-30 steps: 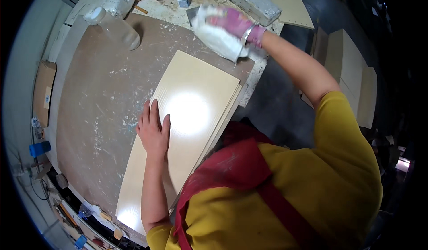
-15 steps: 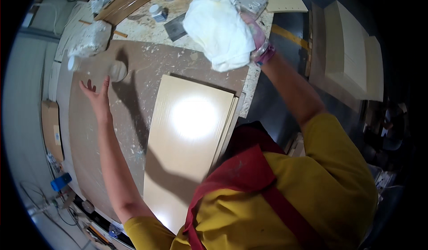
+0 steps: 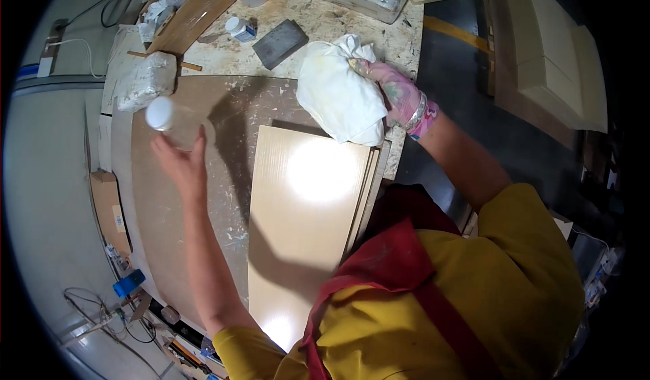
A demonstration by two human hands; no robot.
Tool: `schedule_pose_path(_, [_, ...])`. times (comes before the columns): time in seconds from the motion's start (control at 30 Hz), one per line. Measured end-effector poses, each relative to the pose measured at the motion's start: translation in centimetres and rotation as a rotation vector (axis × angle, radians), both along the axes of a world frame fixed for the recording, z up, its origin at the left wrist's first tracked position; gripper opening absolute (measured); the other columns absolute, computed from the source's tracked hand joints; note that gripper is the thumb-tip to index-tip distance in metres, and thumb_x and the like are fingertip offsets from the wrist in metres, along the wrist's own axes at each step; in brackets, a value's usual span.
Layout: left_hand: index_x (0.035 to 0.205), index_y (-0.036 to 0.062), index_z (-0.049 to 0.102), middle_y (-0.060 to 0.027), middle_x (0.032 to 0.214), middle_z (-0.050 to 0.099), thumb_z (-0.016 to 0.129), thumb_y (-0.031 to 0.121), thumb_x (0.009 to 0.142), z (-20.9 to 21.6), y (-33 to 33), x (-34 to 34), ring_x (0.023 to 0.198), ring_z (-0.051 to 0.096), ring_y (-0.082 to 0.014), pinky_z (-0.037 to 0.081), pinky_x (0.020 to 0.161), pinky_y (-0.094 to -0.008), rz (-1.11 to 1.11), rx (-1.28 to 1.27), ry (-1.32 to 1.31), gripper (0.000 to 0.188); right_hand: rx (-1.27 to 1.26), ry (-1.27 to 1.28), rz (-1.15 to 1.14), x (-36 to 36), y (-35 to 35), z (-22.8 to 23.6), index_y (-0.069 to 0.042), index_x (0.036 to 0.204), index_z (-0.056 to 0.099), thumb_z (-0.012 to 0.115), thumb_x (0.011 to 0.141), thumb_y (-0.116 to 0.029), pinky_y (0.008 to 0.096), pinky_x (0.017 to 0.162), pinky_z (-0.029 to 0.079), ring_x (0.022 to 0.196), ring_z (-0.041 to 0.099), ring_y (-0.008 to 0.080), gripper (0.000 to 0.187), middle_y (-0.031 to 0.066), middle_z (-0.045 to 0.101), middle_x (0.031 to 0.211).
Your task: The person wipes a light-colored wooden board with a white cloth. They pour liquid from a plastic bottle onto the cloth and continue wiping the board's surface and edges. The person flips the board over to wipe the other side and then stacks it with other boards.
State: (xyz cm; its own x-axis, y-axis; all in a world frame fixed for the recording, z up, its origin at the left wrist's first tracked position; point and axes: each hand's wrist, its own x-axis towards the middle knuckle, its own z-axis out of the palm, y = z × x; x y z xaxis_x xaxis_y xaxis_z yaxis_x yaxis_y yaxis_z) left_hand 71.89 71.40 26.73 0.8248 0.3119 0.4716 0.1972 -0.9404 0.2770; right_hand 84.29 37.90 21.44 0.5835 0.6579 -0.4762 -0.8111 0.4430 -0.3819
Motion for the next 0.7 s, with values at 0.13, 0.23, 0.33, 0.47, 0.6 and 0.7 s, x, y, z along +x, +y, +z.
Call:
schedule_pose_path(0.13, [0.12, 0.0082, 0.05, -0.0117, 0.113, 0.051, 0.076, 0.013, 0.063, 2.6, -5.9, -0.6, 0.11, 0.048, -0.03, 0.039, 0.089, -0.0415, -0.181, 0.392, 0.19, 0.063, 0.335, -0.007, 0.05, -1.5, 1.4, -0.2, 0.0, 0.118, 0.053, 0.049, 0.095, -0.02, 0.0343, 0.086, 0.051, 0.096, 0.064, 0.0191, 0.031, 0.0109, 0.064, 0.107])
schedule_pose_path(0.23, [0.118, 0.0158, 0.053, -0.0069, 0.112, 0.051, 0.072, 0.007, 0.061, 4.3, -8.6, -1.4, 0.11, 0.048, -0.0262, 0.037, 0.09, -0.0422, -0.228, 0.533, 0.314, 0.06, 0.261, -0.072, 0.022, -3.5, 3.2, -0.1, -0.002, 0.114, 0.056, 0.048, 0.094, -0.016, 0.0374, 0.086, 0.052, 0.094, 0.064, 0.0212, 0.026, 0.0099, 0.064, 0.103])
schedule_pose_path(0.33, [0.115, 0.0195, 0.056, -0.0058, 0.107, 0.051, 0.066, 0.002, 0.063, 5.5, -8.9, -2.1, 0.106, 0.049, -0.0239, 0.037, 0.09, -0.0424, -0.253, 0.629, 0.327, 0.056, 0.333, 0.065, 0.052, -4.0, 2.9, -0.1, -0.004, 0.116, 0.054, 0.046, 0.095, -0.015, 0.0379, 0.087, 0.051, 0.098, 0.063, 0.0211, 0.026, 0.0102, 0.063, 0.106])
schedule_pose_path(0.47, [0.112, 0.0209, 0.058, -0.0057, 0.101, 0.05, 0.059, -0.001, 0.064, 6.8, -8.7, -2.0, 0.101, 0.05, -0.0234, 0.038, 0.089, -0.0421, -0.251, 0.713, 0.296, 0.053, 0.146, 0.074, 0.071, -4.3, 2.3, 0.5, -0.005, 0.117, 0.054, 0.044, 0.096, -0.021, 0.0399, 0.091, 0.048, 0.101, 0.062, 0.0229, 0.028, 0.0108, 0.062, 0.109])
schedule_pose_path(0.6, [0.112, 0.0206, 0.058, -0.0056, 0.099, 0.05, 0.059, -0.002, 0.064, 7.8, -8.6, -1.3, 0.099, 0.051, -0.0233, 0.038, 0.088, -0.0416, -0.268, 0.755, 0.289, 0.052, 0.187, 0.172, 0.089, -4.4, 2.1, -0.2, -0.006, 0.119, 0.054, 0.044, 0.096, -0.028, 0.0434, 0.093, 0.046, 0.102, 0.062, 0.0247, 0.034, 0.0118, 0.062, 0.111])
schedule_pose_path(0.7, [0.112, 0.0207, 0.057, -0.0058, 0.098, 0.05, 0.058, -0.002, 0.065, 8.3, -9.0, -0.9, 0.099, 0.051, -0.0235, 0.038, 0.088, -0.0413, -0.289, 0.789, 0.313, 0.053, 0.327, 0.218, 0.134, -4.2, 2.0, -1.0, -0.006, 0.121, 0.053, 0.044, 0.095, -0.031, 0.0449, 0.093, 0.046, 0.098, 0.063, 0.0247, 0.037, 0.0125, 0.063, 0.109])
